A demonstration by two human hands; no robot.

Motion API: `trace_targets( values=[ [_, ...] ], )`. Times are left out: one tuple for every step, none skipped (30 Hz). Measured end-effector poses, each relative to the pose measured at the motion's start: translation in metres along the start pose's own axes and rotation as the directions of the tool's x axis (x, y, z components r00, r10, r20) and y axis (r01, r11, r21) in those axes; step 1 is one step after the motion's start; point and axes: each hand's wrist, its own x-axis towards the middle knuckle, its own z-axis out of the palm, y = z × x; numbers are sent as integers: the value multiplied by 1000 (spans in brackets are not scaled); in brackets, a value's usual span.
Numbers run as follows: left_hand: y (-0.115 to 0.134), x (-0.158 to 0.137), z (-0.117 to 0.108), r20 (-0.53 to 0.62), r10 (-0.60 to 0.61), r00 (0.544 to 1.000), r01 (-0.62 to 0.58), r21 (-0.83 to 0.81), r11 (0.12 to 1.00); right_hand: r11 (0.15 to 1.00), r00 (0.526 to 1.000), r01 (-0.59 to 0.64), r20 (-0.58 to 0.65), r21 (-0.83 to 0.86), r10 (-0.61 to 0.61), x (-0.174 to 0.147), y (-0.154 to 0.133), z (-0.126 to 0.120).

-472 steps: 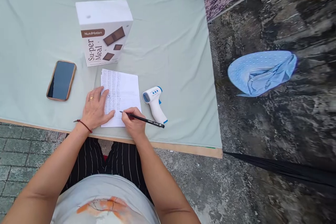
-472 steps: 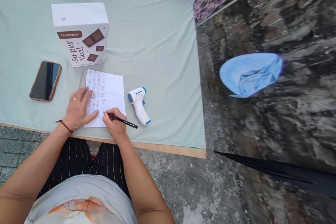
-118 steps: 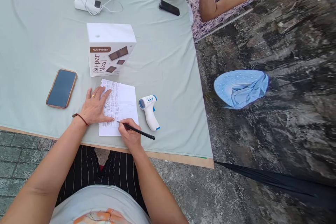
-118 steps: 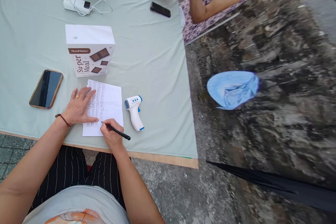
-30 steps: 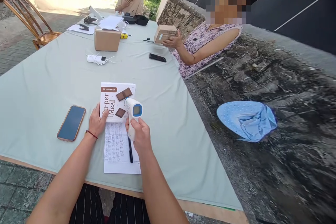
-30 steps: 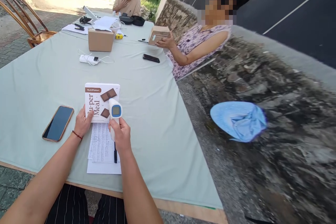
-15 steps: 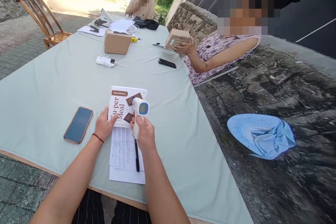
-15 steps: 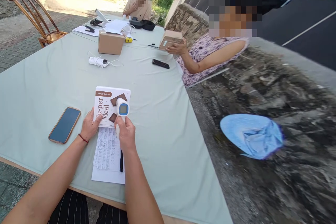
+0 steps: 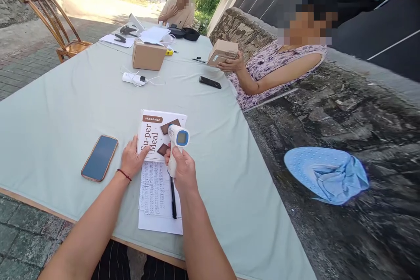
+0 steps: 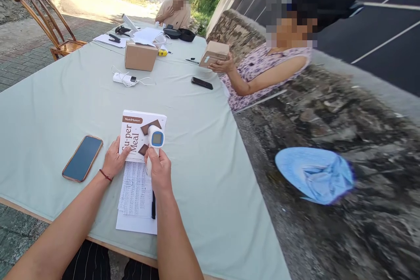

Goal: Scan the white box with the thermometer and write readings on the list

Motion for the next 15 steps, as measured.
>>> trace_targets(
  values=[
    [0, 0, 0, 4, 3, 1000, -3, -5, 1000, 1000, 1000, -9, 5, 8, 9, 0, 0, 0],
    [1, 0, -1, 8, 6, 1000, -6, -11, 1000, 1000, 1000, -17, 11, 14, 17, -1, 0, 0],
    [1, 1, -1, 11, 8, 1000, -8, -19, 1000, 1000, 1000, -22, 17, 23, 22, -1, 0, 0],
    [2, 1, -2, 14, 9, 1000, -9, -27, 1000, 999, 999, -24, 22, 33, 24, -2, 0, 1],
    [3, 1, -3, 15, 9, 1000, -8, -35, 999, 999, 999, -25, 26, 42, 24, -2, 0, 1],
    [4, 1, -4, 17, 8, 1000, -7, -44, 999, 998, 999, -25, 29, 50, 23, -2, -1, 2],
    [5, 1, -5, 19, 8, 1000, -7, -54, 998, 998, 999, -25, 30, 55, 23, -3, -1, 2],
    [6, 1, -6, 22, 8, 1000, -6, -65, 998, 998, 999, -26, 31, 59, 25, -3, -1, 3],
    [7, 1, -7, 23, 7, 1000, -6, -77, 997, 998, 999, -31, 31, 63, 29, -4, -1, 3],
    [9, 1, -9, 25, 7, 1000, -5, -91, 996, 997, 999, -40, 30, 68, 38, -4, -2, 3],
    [10, 1, -10, 28, 7, 1000, -4, -108, 994, 996, 998, -51, 28, 74, 49, -5, -2, 4],
    [11, 1, -12, 33, 8, 999, -4, -127, 992, 995, 998, -64, 26, 82, 62, -6, -3, 4],
    [13, 1, -13, 39, 9, 999, -3, -148, 989, 993, 997, -76, 24, 88, 74, -7, -3, 4],
    [13, 1, -13, 47, 10, 999, -2, -170, 985, 992, 996, -86, 23, 91, 84, -8, -4, 4],
    [13, 1, -13, 47, 7, 999, 2, -193, 981, 992, 996, -92, 26, 89, 90, -10, -5, 4]
  ],
)
